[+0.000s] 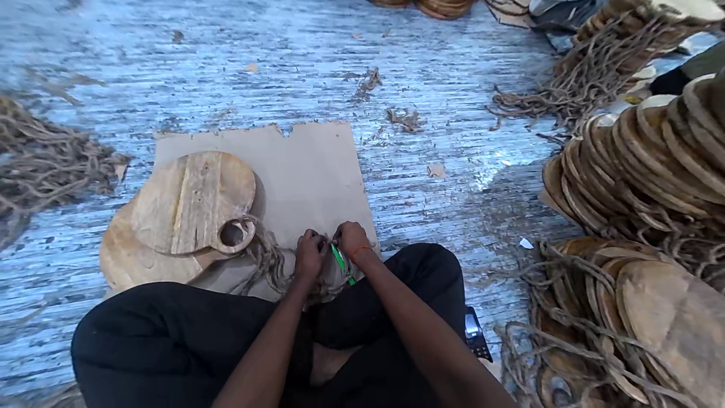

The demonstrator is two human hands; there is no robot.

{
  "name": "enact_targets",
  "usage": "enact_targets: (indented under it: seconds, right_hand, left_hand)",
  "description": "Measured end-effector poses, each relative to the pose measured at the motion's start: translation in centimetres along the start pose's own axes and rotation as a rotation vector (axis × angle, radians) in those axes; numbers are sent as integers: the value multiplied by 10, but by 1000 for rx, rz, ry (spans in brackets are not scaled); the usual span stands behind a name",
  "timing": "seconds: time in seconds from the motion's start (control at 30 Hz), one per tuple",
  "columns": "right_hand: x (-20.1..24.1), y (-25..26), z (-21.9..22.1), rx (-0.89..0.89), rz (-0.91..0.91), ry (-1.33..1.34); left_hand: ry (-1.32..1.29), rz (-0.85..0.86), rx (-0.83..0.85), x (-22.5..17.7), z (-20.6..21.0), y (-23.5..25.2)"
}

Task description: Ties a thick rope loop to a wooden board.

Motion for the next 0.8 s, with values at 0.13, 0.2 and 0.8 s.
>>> enact_targets:
  seconds: [0.13, 0.2, 0.8]
  right_hand:
    - [-2, 6, -11, -83, 41, -35]
    - [-15, 16, -18, -150, 17, 17]
    - [6, -73, 5, 52, -306, 197]
  left_hand:
    - [40, -26, -17, -3, -5, 5]
    - [13, -18, -18, 0, -4, 3]
    - [274, 190, 593, -15, 8, -71]
Point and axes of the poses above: each hand's wrist, its own y-axis towards the middle knuckle, its own z-axis out of the palm, x = y × z, the point moved 9 cm from there along y, towards the middle knuckle, and after that the axes turned 6 degrees about z, right-handed, at the moved point
